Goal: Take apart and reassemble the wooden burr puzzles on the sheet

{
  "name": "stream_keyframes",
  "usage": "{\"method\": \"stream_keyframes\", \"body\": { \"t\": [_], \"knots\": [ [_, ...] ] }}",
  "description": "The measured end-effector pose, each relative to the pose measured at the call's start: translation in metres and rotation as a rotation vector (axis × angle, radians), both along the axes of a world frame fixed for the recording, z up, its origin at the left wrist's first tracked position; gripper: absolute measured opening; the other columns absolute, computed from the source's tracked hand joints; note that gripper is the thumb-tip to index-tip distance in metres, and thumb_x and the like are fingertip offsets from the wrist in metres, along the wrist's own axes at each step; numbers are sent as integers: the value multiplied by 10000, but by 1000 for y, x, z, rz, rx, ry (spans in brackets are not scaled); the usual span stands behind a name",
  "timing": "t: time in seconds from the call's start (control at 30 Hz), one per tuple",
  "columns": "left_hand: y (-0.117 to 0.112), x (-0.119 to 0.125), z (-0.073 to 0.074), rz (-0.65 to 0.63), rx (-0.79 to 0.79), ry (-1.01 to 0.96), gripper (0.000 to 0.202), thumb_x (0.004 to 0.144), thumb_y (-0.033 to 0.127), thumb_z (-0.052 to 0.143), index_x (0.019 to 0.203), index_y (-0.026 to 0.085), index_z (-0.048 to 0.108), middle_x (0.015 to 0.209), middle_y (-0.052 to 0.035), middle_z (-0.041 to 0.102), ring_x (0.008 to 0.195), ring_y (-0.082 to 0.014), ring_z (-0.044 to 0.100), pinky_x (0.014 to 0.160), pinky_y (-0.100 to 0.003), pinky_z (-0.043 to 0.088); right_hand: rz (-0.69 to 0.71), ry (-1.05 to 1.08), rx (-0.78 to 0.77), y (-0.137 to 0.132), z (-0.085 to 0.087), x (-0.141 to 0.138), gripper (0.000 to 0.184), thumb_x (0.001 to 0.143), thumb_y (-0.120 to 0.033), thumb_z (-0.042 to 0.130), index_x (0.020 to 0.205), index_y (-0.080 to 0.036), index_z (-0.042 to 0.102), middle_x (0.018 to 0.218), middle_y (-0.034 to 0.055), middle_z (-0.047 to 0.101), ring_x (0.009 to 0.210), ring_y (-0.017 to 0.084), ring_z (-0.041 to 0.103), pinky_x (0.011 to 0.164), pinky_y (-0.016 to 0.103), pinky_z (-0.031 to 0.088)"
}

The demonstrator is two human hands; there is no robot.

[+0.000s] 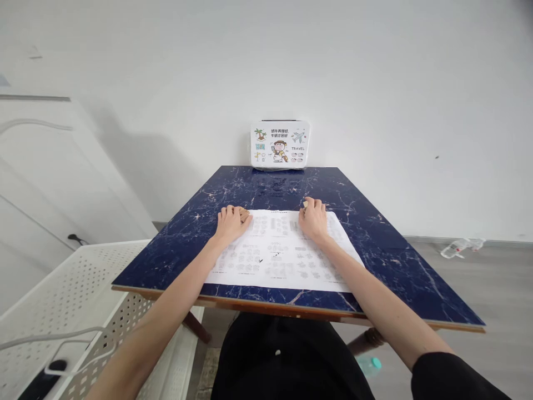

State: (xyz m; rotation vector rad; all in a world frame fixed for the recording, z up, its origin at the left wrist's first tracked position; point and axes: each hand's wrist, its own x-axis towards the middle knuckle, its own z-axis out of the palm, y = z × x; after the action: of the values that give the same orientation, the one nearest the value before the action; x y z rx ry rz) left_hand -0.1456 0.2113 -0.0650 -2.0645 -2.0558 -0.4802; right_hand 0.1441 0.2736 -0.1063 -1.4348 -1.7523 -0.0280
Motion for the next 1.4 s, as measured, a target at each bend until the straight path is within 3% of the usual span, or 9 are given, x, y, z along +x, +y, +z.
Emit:
{"method": "stream_keyframes", "body": {
  "t": [0.23,0.4,0.53,0.67,0.9,1.07,1.23,1.3,1.4],
  "knots": [
    [-2,3,2,-55,88,-19,501,996,488,514,1306,103,595,1320,-230,551,1255,-406,464,1075,-538,387,152,96,60,-6,12,-8,426,997,-237,451,1410,-134,472,1264,220,528,1168,349,505,993,516,464],
    [-11,14,16,-348,201,-158,411,1026,462,503,1299,167,589,1304,-154,599,1275,-325,508,1096,-474,422,435,222,103,-30,25,-27,427,1023,-350,495,1416,-185,460,1255,178,559,1151,303,573,998,475,503],
    [-19,26,22,-521,47,-352,389,1051,507,455,1247,220,630,1220,-95,694,1150,-270,636,1035,-419,487,620,115,39,-53,34,-38,426,1028,-347,505,1427,-210,454,1287,165,572,1195,288,596,1045,449,497],
    [-22,36,18,-567,-104,-555,419,1029,553,485,1251,230,633,1044,-73,761,960,-252,717,876,-382,556,739,58,-2,-64,37,-40,445,1021,-366,537,1434,-220,455,1317,165,580,1229,305,593,1062,476,490],
    [-25,39,20,-630,-187,-751,399,1005,570,538,1144,214,655,993,-78,756,862,-219,724,730,-326,572,798,77,11,-65,38,-39,478,995,-347,585,1431,-215,438,1281,154,598,1182,285,623,1027,458,514],
    [-22,37,19,-579,-172,-843,387,994,568,561,1002,192,653,859,-49,719,748,-185,687,677,-302,544,757,69,-30,-64,35,-39,499,993,-379,603,1434,-220,432,1349,169,565,1212,288,620,1022,457,529],
    [-15,33,18,-564,-129,-898,414,1014,587,510,1047,196,644,912,-48,732,746,-166,683,681,-286,538,693,132,-57,-57,31,-40,538,986,-442,603,1433,-194,435,1345,182,564,1092,268,677,848,405,591],
    [-13,32,18,-566,-125,-918,422,1017,593,502,1058,197,644,920,-51,741,744,-162,683,675,-278,535,652,151,-82,-55,31,-39,471,996,-460,583,1373,-193,490,1283,163,627,972,246,704,772,379,585],
    [-12,30,18,-568,-133,-936,416,1007,589,526,1078,198,648,947,-58,747,727,-156,681,647,-270,531,584,117,-130,-54,33,-38,296,1023,-462,539,1168,-213,608,1000,83,737,795,223,699,725,353,547]
  ]
}}
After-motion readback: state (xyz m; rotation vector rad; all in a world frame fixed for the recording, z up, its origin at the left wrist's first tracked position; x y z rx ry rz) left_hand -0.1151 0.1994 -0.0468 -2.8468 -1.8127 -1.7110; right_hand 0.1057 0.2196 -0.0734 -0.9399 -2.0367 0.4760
